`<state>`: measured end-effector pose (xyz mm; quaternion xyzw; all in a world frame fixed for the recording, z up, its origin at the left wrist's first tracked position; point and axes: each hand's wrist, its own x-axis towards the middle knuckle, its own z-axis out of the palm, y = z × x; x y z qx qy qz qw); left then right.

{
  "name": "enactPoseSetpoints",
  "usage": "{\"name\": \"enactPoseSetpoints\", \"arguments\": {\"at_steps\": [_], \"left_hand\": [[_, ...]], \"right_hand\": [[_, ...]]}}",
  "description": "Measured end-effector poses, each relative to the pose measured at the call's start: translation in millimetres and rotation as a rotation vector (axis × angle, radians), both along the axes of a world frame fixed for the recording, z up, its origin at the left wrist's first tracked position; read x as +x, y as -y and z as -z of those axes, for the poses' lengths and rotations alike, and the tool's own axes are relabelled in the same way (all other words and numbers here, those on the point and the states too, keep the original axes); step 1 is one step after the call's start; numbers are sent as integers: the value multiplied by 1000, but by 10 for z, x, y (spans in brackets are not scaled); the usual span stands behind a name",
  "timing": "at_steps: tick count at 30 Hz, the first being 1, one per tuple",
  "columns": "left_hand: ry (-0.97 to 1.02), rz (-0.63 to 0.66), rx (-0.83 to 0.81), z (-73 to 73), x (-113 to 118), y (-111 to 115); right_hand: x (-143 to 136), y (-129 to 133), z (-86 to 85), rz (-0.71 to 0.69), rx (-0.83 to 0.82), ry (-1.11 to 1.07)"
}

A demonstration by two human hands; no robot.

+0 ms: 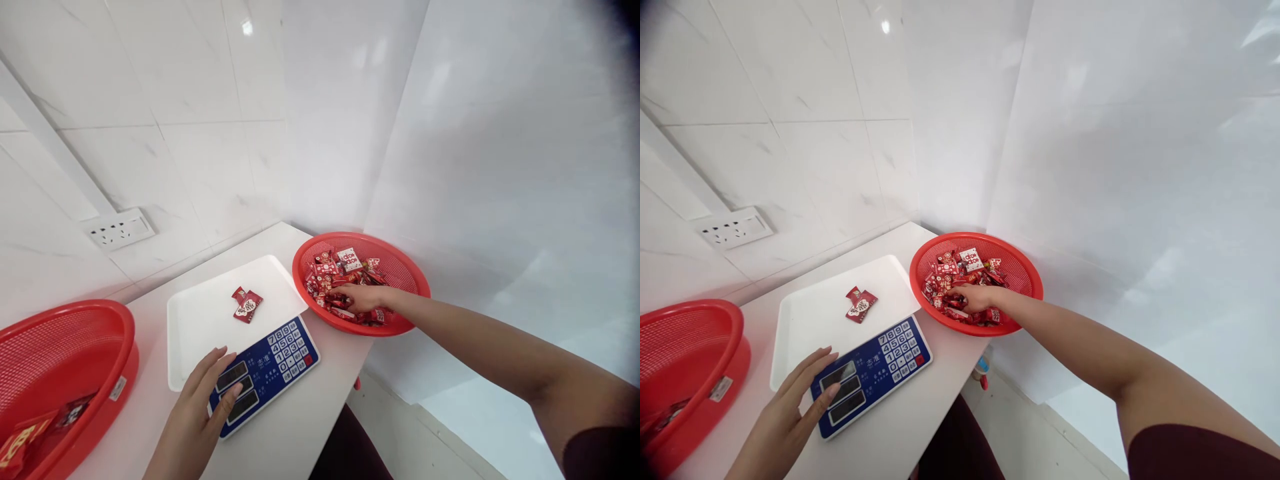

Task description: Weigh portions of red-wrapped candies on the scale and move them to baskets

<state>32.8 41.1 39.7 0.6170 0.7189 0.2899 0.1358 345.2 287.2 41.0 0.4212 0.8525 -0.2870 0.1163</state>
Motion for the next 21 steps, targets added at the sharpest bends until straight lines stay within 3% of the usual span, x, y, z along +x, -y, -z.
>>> {"name": "enactPoseSetpoints", "arguments": {"at_steps": [4, 8, 12, 16, 21], "left_hand": [[24, -35, -29, 11, -83, 72], [50, -103, -2, -37, -78, 107], [118, -117, 73, -76, 93, 60], [166, -87, 101, -104, 227, 25], [209, -110, 88, -181, 254, 28]], "right_hand": [[117, -4, -60, -51, -51, 75], [82, 81, 96, -19, 30, 146], [19, 116, 221, 43, 127, 24], [33, -4, 174, 179, 154, -176], [89, -106, -59, 467, 65, -502]]}}
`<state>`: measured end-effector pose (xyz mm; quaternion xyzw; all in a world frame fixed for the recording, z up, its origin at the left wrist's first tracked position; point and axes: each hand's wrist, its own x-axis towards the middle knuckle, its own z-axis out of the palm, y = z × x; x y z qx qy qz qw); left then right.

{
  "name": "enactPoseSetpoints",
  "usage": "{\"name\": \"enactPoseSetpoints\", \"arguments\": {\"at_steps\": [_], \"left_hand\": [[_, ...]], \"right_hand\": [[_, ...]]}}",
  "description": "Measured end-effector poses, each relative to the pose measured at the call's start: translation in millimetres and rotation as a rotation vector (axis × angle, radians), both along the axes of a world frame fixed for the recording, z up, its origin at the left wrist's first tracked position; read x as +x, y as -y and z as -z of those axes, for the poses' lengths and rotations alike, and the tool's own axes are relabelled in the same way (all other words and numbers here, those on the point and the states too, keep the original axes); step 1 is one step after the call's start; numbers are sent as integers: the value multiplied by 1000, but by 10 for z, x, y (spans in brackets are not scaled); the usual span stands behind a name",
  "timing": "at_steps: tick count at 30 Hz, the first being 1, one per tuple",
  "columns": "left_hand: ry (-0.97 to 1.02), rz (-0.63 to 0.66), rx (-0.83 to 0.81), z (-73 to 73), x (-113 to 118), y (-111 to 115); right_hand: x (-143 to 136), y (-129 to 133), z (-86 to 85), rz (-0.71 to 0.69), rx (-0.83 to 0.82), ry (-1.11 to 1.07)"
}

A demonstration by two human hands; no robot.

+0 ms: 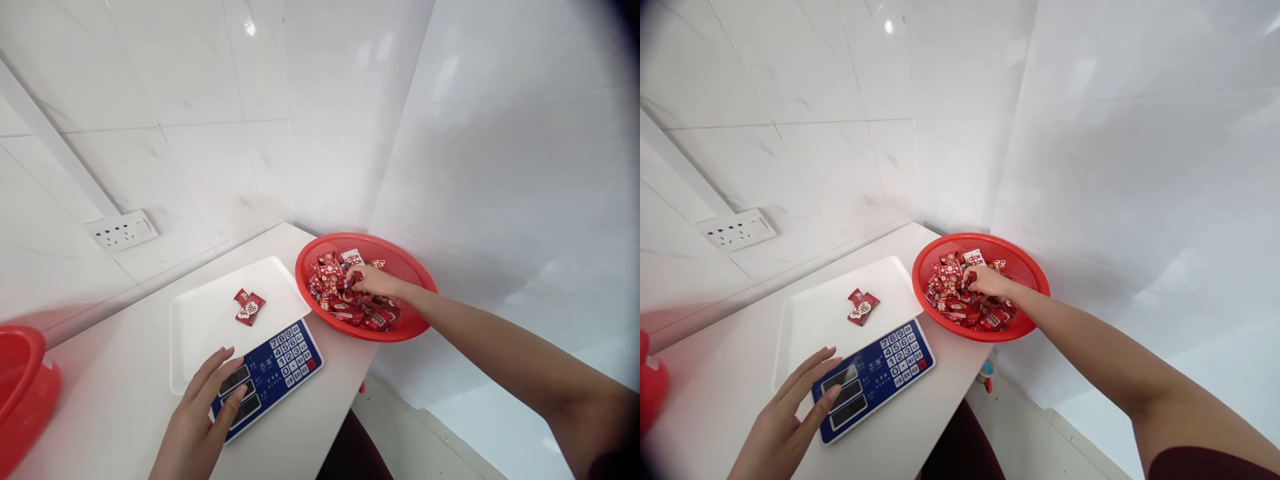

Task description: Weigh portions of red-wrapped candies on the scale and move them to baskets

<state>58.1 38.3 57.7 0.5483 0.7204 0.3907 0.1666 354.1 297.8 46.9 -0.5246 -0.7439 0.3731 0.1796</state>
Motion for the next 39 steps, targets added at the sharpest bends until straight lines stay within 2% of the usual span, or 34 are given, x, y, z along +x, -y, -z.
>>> {"name": "enactPoseSetpoints", "arguments": {"at_steps": [3, 5, 7, 9, 11, 13, 15, 17, 20, 22, 24, 27, 32, 36, 39], "left_hand": [[82, 22, -48, -55, 4, -40], [246, 88, -86, -94, 52, -94], [519, 178, -100, -140, 163, -159], [849, 255, -96, -195, 326, -233], [1182, 281, -116, -245, 493, -317], [1448, 293, -134, -272, 605, -397], [1604, 249, -161, -264, 632, -449], [1676, 162, -161, -231, 583, -453], [1708, 54, -119, -180, 460, -392], [1716, -1, -81, -167, 390, -347], [1731, -54, -45, -174, 340, -321], [1765, -139, 1, -202, 280, -317], [1799, -320, 28, -208, 188, -332], [1819, -341, 51, -215, 122, -325], [1817, -358, 75, -271, 54, -275]], "right_hand": [[-30, 63, -191, 97, -61, -223], [-122, 168, -320, 111, -85, -341], [-288, 338, -431, 92, -149, -501], [-519, 570, -500, 43, -293, -732], [-777, 838, -508, -31, -331, -798], [-1014, 1096, -459, -147, -183, -712], [-1191, 1298, -381, -300, 14, -583], [-1299, 1419, -316, -433, 107, -487], [-1368, 1478, -296, -553, 34, -430], [-1392, 1485, -319, -599, -33, -422], [-1422, 1496, -339, -610, -32, -436], [-1480, 1522, -335, -540, 35, -489], [-1555, 1516, -267, -441, -22, -556], [-1575, 1363, -196, -302, 33, -551], [-1572, 1150, -173, -154, 160, -469]]}}
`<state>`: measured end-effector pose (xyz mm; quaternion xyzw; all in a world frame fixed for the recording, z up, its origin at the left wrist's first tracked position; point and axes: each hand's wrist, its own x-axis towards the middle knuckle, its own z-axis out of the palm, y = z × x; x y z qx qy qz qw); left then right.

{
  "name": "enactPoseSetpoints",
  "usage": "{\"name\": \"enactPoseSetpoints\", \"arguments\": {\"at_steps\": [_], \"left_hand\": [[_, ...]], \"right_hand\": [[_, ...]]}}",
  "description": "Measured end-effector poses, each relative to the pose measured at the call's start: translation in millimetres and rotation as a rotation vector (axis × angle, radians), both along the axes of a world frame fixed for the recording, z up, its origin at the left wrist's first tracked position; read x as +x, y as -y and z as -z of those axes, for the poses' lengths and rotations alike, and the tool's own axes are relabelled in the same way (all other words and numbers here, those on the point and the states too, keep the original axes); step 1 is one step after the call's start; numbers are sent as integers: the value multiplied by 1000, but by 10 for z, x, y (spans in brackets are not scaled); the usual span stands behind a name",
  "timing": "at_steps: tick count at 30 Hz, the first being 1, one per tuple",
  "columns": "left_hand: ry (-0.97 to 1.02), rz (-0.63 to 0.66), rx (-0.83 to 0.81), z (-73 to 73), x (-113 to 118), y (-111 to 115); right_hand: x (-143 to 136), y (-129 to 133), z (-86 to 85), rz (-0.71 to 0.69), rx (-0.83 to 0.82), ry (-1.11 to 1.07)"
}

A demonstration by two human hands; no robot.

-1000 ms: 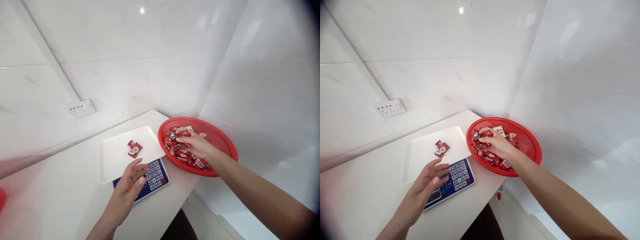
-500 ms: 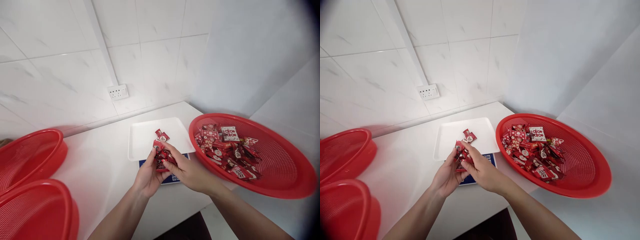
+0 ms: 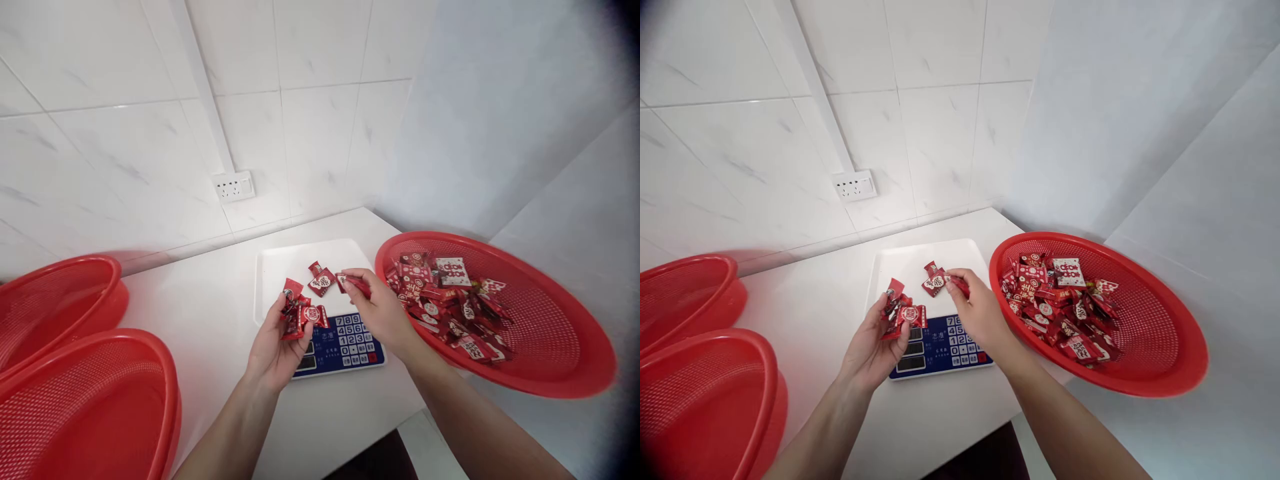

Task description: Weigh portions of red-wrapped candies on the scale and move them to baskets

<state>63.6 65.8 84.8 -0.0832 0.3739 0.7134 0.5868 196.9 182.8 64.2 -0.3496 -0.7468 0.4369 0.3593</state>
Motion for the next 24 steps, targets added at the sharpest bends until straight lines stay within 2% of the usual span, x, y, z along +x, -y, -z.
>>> {"name": "enactPoseSetpoints", "arguments": {"at_steps": [2, 6, 9, 12, 15, 18, 21, 24], "left_hand": [[-28, -5, -14, -46, -50, 63], [-145, 75, -98, -79, -123, 215], [-221, 162, -164, -25, -134, 294], [-235, 199, -199, 59, -102, 323], [-199, 209, -174, 151, -18, 328], [-223, 258, -32, 256, 105, 342], [-253, 332, 46, 354, 217, 364], [-213, 362, 1, 414, 279, 378]], "right_hand": [[2, -136, -8, 78, 51, 79], [1, -278, -34, 36, 143, 307], [10, -290, -5, 17, 296, 487], [29, -278, 76, 26, 363, 580], [63, -230, 150, 28, 433, 553], [128, -97, 148, 7, 479, 450], [223, 87, 102, -116, 417, 357], [297, 189, 109, -195, 336, 362]]}}
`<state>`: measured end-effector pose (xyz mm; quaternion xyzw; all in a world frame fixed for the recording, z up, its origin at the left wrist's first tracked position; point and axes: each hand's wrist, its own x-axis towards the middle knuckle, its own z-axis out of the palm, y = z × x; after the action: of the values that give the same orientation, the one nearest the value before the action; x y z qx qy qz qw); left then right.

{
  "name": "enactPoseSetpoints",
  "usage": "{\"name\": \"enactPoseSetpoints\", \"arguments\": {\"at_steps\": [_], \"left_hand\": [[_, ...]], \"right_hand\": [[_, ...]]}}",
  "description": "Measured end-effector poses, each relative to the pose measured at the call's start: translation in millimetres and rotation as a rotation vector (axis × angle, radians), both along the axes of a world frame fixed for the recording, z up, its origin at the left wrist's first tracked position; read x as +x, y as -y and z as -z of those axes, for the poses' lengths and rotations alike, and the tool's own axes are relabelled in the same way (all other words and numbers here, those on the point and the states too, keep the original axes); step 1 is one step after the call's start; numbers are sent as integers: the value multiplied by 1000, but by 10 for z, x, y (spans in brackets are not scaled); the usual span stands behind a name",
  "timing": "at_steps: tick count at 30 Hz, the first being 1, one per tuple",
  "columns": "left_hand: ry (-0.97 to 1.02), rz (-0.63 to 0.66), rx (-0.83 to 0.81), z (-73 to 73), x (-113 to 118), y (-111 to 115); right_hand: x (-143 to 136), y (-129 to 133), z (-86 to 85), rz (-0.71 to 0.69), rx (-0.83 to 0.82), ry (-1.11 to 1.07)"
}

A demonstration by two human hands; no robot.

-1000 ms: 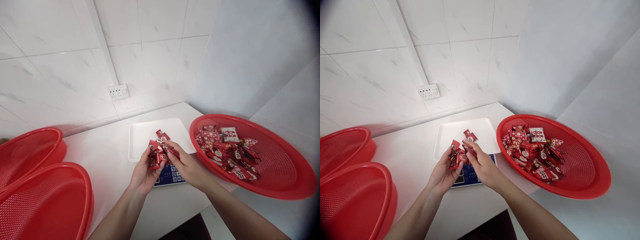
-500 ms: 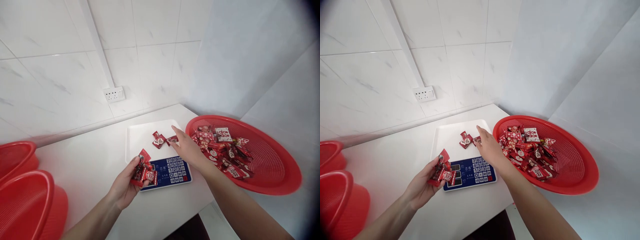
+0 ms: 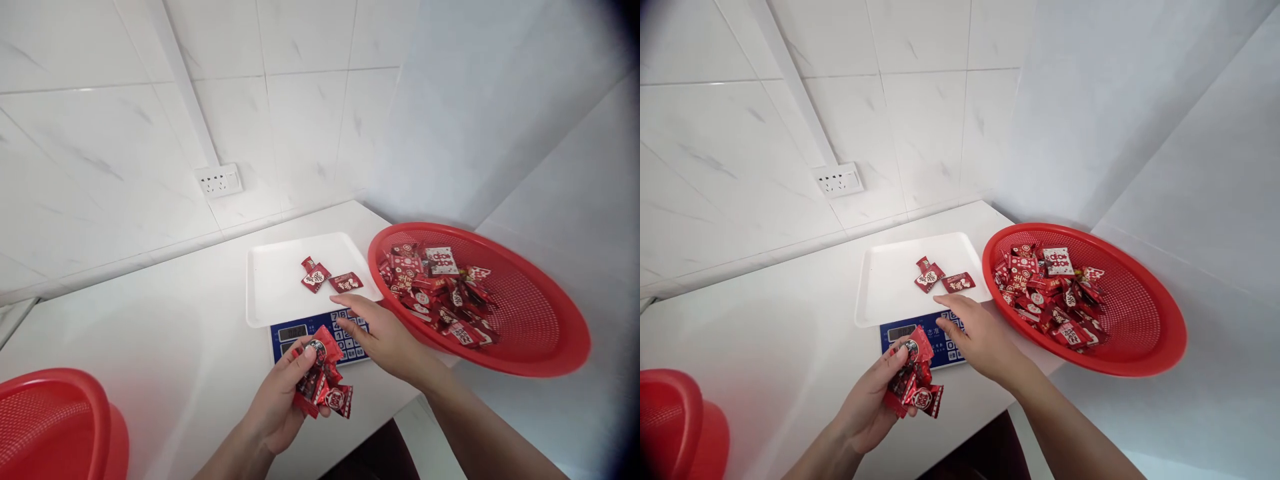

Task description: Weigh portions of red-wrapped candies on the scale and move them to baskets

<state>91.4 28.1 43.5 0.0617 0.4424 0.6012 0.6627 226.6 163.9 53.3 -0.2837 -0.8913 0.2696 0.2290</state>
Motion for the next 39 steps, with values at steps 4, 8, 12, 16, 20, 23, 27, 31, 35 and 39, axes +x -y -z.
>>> {"name": "enactPoseSetpoints", "arguments": {"at_steps": [4, 8, 12, 16, 20, 23, 27, 31, 35, 39], "left_hand": [[12, -26, -15, 15, 15, 2], [12, -42, -14, 9, 4, 8], [9, -58, -9, 19, -11, 29], [-1, -69, -21, 12, -26, 43], [-12, -71, -39, -25, -37, 35], [-21, -64, -10, -46, -43, 18], [-65, -36, 26, -42, -38, -34], [-114, 17, 39, -32, -8, -107], [-132, 54, 98, -62, 4, -114], [-101, 46, 129, -106, -42, -60]], "right_hand": [[-39, -131, 80, 105, 125, 44], [-175, -365, 73, 148, 216, 136], [-279, -467, 29, 126, 212, 287], [-340, -477, 37, 116, 246, 339], [-232, -513, -65, 237, 263, 279], [14, -591, -258, 437, 296, 135], [272, -566, -447, 592, 333, -94], [189, -230, -443, 109, -191, -69], [-7, 63, -413, -296, -558, 31], [-158, 63, -390, -246, -610, -85]]}}
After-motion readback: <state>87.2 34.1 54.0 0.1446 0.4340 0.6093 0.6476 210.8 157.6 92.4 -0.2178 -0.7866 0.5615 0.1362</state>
